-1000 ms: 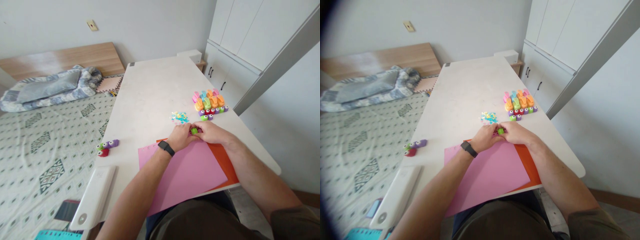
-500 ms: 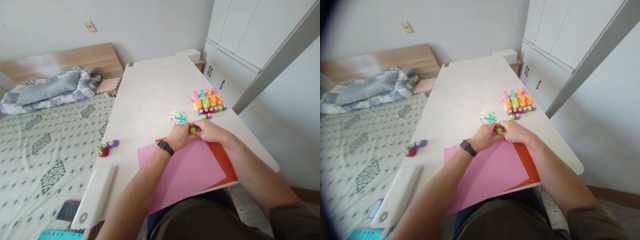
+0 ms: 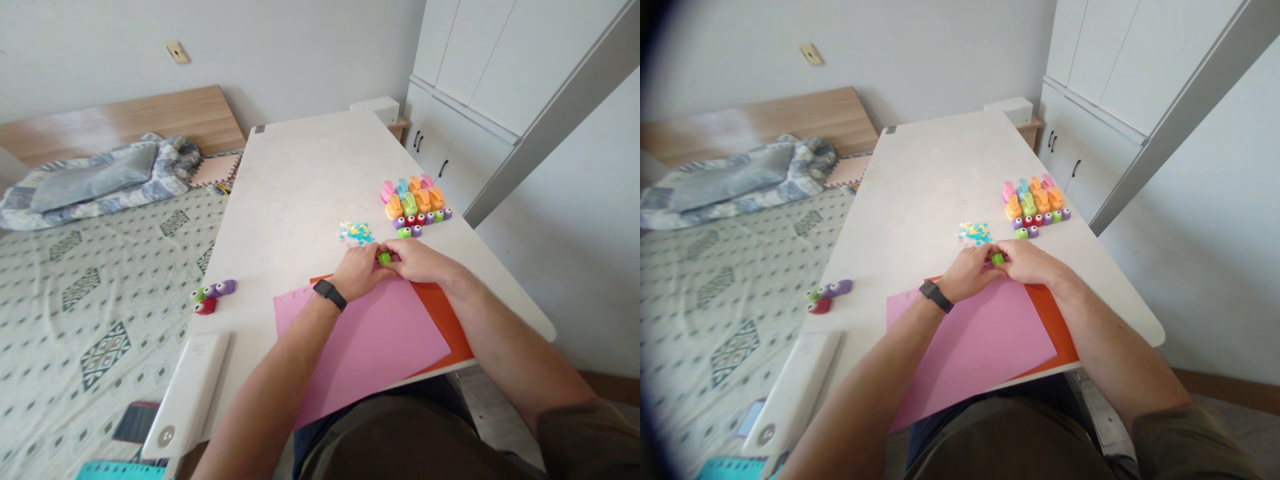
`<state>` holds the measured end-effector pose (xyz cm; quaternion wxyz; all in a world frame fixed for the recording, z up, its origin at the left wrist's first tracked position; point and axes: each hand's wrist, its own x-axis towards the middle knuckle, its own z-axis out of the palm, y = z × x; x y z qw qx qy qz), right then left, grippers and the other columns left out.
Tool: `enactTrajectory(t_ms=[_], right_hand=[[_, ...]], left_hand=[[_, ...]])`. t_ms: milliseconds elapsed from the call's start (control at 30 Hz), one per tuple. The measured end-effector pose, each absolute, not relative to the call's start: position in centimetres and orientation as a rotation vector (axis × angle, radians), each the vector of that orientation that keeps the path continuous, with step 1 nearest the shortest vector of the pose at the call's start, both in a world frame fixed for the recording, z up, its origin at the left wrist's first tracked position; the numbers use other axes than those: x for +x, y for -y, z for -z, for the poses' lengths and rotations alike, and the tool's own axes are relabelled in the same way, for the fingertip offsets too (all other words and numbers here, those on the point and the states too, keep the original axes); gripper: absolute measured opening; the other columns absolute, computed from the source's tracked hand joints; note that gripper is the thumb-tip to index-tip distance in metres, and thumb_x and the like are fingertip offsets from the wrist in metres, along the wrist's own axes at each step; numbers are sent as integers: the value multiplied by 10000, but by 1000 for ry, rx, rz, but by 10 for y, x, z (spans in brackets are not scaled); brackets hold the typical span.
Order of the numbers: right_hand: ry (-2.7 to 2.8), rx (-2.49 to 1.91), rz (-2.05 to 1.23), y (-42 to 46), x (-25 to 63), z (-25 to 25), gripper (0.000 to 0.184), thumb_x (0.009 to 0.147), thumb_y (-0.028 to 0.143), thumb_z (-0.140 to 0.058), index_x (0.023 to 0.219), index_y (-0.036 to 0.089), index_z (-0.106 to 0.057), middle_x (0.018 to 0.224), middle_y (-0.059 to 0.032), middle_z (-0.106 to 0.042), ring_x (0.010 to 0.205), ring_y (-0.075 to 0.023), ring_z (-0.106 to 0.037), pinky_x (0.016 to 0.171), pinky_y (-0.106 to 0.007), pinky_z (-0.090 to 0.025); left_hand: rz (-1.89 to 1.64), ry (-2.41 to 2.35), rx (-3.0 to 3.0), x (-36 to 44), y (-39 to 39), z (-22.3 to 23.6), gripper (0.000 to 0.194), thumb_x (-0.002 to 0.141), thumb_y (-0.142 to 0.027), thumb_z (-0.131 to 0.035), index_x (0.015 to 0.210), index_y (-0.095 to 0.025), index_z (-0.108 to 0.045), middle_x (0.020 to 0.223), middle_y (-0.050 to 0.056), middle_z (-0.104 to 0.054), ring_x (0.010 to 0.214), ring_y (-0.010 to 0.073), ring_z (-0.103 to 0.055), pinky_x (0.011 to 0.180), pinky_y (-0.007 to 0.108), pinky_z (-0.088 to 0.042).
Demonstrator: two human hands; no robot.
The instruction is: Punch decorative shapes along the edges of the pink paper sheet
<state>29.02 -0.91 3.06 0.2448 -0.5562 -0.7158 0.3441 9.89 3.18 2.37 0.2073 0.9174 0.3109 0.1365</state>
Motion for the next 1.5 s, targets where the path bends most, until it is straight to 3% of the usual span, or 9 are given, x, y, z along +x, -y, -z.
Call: enactTrajectory(t_ms=[333, 867, 1000, 1167, 1367, 1500], right_hand=[[2005, -1515, -882, 9, 290, -32, 231, 797, 165, -685, 1022, 201, -721, 938, -37, -759, 817, -194, -666, 702, -273, -474], [1960, -1555, -960, 11, 289, -36, 232, 778, 177, -707, 1008, 203, -706, 868, -11, -749, 741, -169, -646, 645, -264, -451], [1961, -1524, -958, 12, 287, -40, 260, 783, 182, -690, 1041, 191, -719, 861, -19, -735, 716, -163, -623, 643, -270, -444], [1974, -1532, -936, 13, 288, -41, 316, 799, 240, -704, 1107, 179, -731, 809, -9, -693, 658, -145, -573, 624, -272, -423], [1926, -1519, -916, 13, 292, -38, 356, 864, 349, -690, 1185, 195, -710, 864, -19, -699, 738, -168, -610, 684, -291, -463], [1812, -1540, -911, 9, 295, -31, 412, 890, 395, -682, 1252, 199, -688, 911, -35, -713, 800, -196, -641, 742, -320, -503]], left_hand=[[-439, -823, 2489, 98, -35, -19, 419, 929, -585, -642, 1002, -178, -574, 944, 91, -707, 854, 254, -662, 723, 337, -445], [-491, -792, 2373, 95, -35, -18, 417, 900, -577, -687, 997, -184, -586, 918, 59, -703, 829, 217, -655, 720, 313, -469], [-468, -830, 2355, 91, -32, -23, 505, 860, -598, -727, 1135, -191, -611, 1028, 76, -737, 917, 235, -694, 792, 336, -520], [-437, -894, 2364, 81, -32, -20, 667, 839, -542, -775, 1348, -186, -531, 1186, 109, -750, 1057, 260, -715, 924, 385, -545], [-472, -964, 2375, 72, -30, -13, 266, 950, -275, -639, 1199, -188, -603, 1075, 72, -779, 1018, 224, -727, 926, 364, -554], [-519, -961, 2372, 71, -28, -11, 172, 961, -227, -593, 1121, -181, -637, 1047, 72, -777, 991, 213, -728, 916, 350, -555]])
